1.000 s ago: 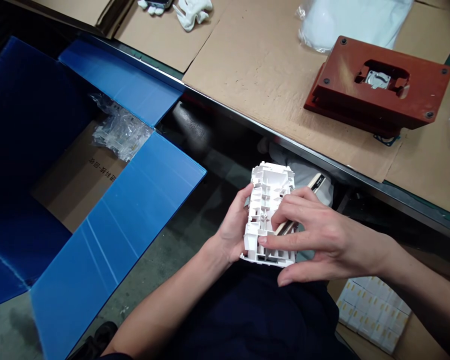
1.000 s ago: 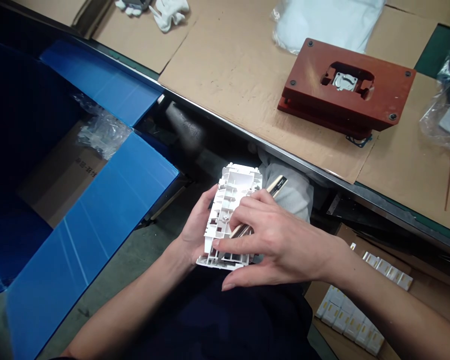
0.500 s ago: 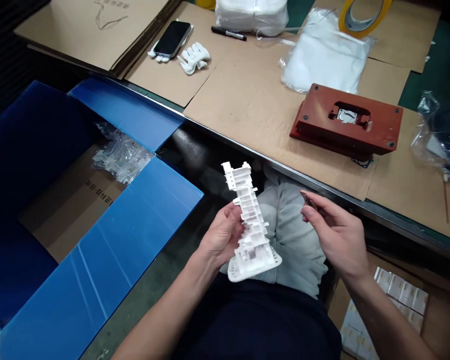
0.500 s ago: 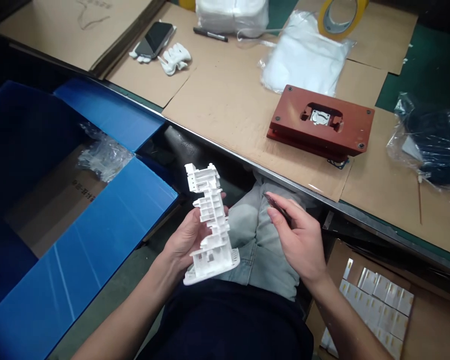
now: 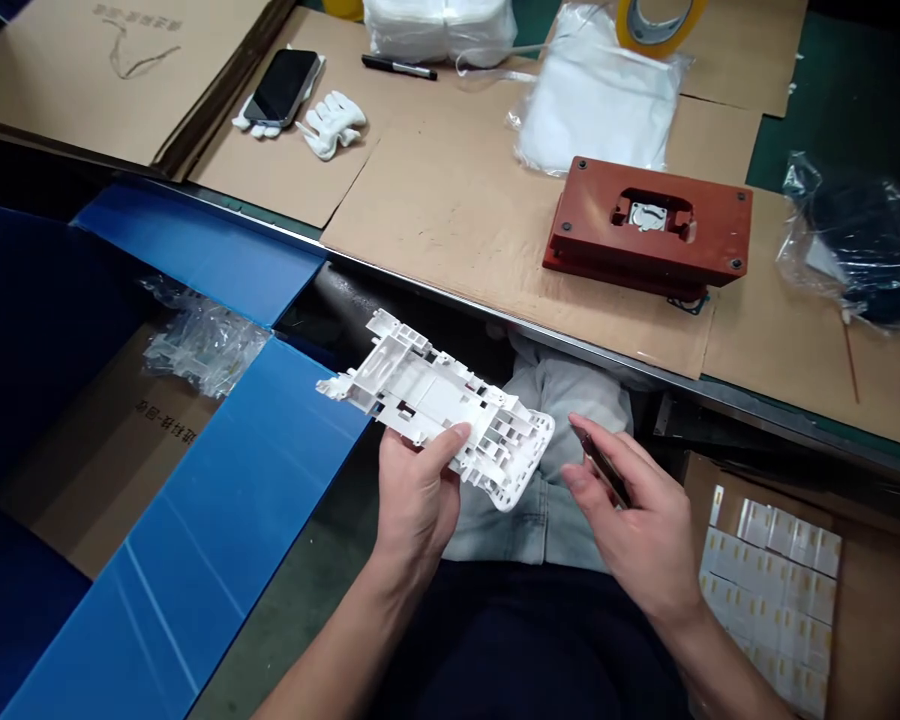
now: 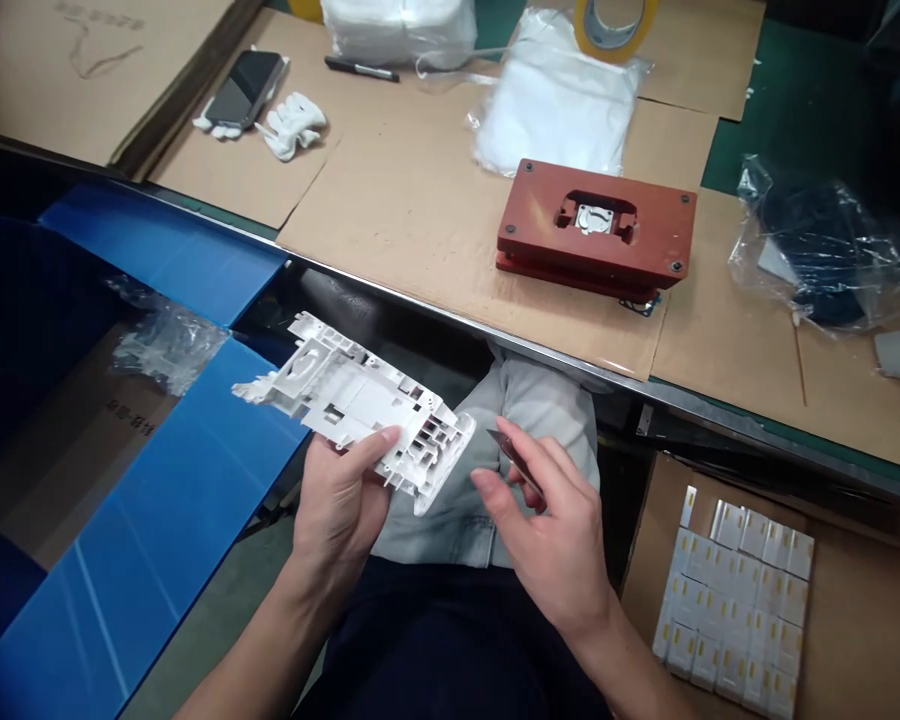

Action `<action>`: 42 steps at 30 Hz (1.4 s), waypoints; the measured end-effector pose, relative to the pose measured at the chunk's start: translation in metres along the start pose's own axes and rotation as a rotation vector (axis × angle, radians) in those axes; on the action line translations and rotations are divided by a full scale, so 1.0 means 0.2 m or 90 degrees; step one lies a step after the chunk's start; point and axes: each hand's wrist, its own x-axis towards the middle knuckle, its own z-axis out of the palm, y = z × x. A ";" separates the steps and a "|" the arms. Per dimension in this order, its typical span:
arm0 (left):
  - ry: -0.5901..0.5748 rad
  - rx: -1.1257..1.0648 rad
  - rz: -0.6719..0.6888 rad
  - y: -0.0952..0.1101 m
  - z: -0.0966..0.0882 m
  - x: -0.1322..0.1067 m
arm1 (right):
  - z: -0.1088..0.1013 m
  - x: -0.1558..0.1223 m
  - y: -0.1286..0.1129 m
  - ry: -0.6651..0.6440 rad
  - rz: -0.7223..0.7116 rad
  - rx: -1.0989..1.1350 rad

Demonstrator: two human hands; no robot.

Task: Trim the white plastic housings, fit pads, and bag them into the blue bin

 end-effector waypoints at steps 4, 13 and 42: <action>0.007 0.020 0.030 0.01 0.04 0.00 | 0.00 0.00 -0.04 0.001 -0.062 -0.054; 0.012 0.061 0.083 0.01 0.05 -0.02 | 0.03 0.00 -0.03 0.037 -0.105 -0.094; 0.043 0.059 0.055 0.02 0.08 -0.03 | 0.04 0.00 -0.03 0.031 -0.091 -0.122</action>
